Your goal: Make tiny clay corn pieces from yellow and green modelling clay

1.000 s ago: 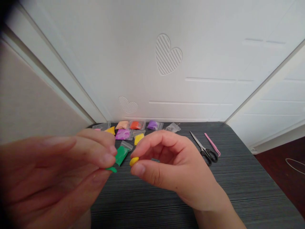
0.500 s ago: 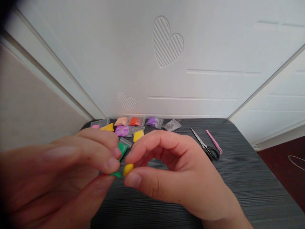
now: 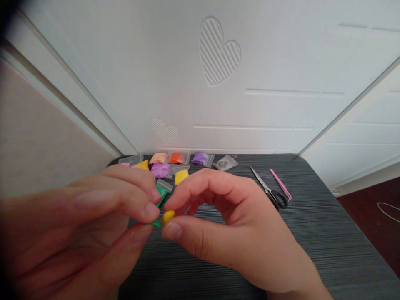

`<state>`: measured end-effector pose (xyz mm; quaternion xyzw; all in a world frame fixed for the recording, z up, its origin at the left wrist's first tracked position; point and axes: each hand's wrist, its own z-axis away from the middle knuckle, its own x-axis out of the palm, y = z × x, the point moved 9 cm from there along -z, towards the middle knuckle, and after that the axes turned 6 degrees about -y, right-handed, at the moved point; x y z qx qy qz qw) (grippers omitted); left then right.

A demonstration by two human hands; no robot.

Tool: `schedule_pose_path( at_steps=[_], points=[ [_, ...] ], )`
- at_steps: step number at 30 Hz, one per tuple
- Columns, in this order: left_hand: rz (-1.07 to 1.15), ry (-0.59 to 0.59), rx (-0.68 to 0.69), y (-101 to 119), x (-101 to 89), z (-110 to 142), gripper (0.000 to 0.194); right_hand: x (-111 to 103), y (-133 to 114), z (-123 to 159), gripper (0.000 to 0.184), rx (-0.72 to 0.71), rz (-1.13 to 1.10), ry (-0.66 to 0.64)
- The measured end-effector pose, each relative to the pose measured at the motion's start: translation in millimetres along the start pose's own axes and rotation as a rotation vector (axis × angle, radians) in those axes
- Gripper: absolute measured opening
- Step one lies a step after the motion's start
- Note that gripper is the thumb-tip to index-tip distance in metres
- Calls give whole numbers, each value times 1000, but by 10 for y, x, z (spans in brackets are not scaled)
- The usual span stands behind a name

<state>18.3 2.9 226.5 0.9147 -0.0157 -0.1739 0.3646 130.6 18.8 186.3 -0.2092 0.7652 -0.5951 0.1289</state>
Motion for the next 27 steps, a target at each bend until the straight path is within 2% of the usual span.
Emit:
schedule_pose_path(
  at_steps=[4,9,14,20,27],
  points=[
    [-30,-6,-55,-36,3,21,35,-29,5,23,27,-31,6,57],
    [-69,-61,22,30,-4,-13,52,-41,19,38,26,-35,25,82],
    [-10,-73,-69,-54,-14,-3,40,-22,13,18,27,-16,51,54],
    [96,-8,-199,-159,5,52,31,-43,40,32,24,-20,47,98],
    [112,66,-214,-156,-8,34,27,-46,57,38,24,0,41,115]
  ],
)
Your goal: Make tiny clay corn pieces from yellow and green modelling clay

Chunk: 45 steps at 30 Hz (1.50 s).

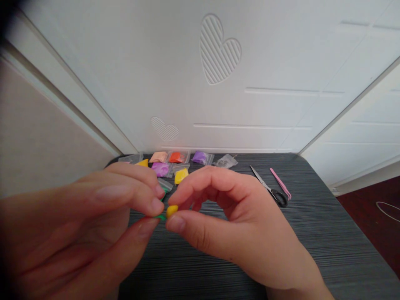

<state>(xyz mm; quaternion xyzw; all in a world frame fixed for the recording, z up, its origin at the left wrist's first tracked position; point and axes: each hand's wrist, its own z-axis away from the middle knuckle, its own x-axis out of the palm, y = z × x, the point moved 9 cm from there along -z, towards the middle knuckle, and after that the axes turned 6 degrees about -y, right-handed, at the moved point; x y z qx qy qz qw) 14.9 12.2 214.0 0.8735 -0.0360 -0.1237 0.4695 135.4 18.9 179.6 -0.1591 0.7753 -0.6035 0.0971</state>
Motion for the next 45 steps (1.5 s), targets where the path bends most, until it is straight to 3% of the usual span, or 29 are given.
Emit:
schedule_pose_path(
  at_steps=[7,21,25,28,31,33,36,39,45],
  points=[
    [-14,-79,56,54,73,-13,32,-10,-28,-7,25,4,31,-15],
    [-77,-37,54,56,79,0,41,-6,-60,1,32,-44,33,7],
    [-149,-94,63,38,45,-10,41,4,-38,8,34,-47,0,20],
    [-156,-155,91,39,34,-32,48,3,-49,-9,24,-46,26,38],
    [-9,-86,30,-43,-34,-62,47,-27,-105,-28,14,-84,56,63],
    [140,-73,-74,-178,-11,-66,36,-43,-148,-34,13,-127,57,60],
    [374,-202,-225,-362,182,-34,16,-65,-188,-21,13,-189,43,53],
    [527,-334,-292,-415,343,6,12,-87,-208,5,12,-234,31,68],
    [636,-390,-299,-385,400,-14,14,-19,-230,15,18,-269,50,15]
  ],
)
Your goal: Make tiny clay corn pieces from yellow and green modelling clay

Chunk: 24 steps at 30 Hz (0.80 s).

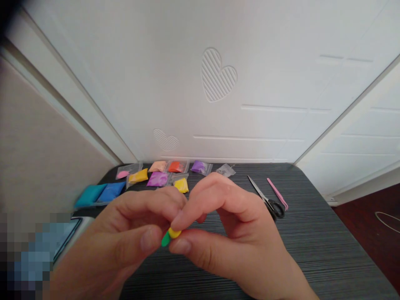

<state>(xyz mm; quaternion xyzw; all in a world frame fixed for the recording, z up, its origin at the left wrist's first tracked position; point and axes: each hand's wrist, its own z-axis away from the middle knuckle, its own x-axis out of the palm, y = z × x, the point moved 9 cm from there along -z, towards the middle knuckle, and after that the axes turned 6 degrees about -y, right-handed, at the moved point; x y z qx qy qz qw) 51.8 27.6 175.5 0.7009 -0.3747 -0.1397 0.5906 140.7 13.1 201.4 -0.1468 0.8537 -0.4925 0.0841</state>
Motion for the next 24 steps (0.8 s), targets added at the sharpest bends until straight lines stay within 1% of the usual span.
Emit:
schedule_pose_path(
  at_steps=[4,7,10,12,14,19,24],
  points=[
    [-52,-11,36,42,8,-8,11,22,-4,2,20,-11,9,-11],
    [-190,50,92,129,-28,15,14,5,-17,8,23,-21,74,16],
    [-350,148,152,258,-85,62,18,-39,-74,25,25,-61,201,85],
    [-432,165,166,321,-87,81,19,-49,-128,39,23,-98,281,114],
    [-482,151,159,346,-72,86,19,-49,-168,51,23,-118,339,125],
    [-448,153,163,321,-67,83,16,-38,-201,48,24,-111,397,96],
    [-301,134,105,169,-75,62,13,-69,-166,51,18,-70,367,155]
  ],
)
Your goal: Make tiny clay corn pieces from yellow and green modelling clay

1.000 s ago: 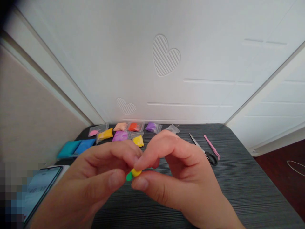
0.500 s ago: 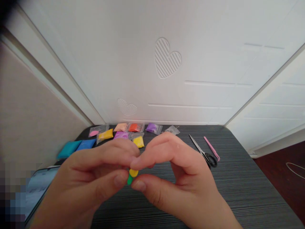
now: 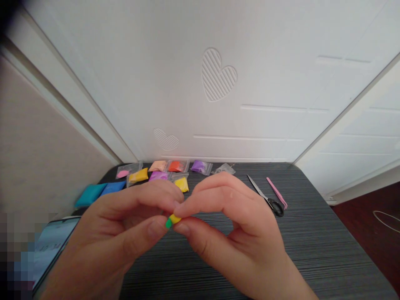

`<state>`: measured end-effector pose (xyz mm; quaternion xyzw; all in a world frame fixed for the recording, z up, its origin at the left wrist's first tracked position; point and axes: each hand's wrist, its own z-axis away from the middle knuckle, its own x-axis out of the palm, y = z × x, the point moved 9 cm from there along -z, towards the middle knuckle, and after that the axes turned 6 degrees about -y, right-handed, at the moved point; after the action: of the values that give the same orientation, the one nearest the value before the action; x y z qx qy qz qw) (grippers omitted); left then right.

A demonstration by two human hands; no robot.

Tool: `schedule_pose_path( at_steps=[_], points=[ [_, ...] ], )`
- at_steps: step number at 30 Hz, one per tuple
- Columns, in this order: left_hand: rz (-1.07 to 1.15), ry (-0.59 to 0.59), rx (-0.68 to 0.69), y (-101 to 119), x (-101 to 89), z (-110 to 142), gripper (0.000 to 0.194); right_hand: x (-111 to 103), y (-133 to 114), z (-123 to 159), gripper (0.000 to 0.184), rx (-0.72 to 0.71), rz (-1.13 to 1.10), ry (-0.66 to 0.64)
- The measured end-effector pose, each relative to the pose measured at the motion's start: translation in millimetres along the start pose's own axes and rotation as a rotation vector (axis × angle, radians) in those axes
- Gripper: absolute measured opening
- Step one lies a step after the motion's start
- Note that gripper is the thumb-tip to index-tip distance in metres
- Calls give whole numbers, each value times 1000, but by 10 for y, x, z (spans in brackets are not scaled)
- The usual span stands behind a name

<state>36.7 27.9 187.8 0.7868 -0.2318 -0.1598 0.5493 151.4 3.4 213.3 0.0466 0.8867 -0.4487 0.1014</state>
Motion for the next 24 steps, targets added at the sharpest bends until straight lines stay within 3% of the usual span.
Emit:
schedule_pose_path(
  at_steps=[13,19,22,24],
  points=[
    [601,-37,-280,-343,230,-77,12,-19,6,-7,15,14,-36,81],
    [551,-12,-244,-356,186,-68,9,-15,24,-6,11,56,-32,81],
    [409,58,-132,-285,102,-68,8,-31,83,-20,9,92,-91,95],
    [232,166,-10,-162,-6,-38,10,-31,137,-28,7,121,-165,96]
  ],
)
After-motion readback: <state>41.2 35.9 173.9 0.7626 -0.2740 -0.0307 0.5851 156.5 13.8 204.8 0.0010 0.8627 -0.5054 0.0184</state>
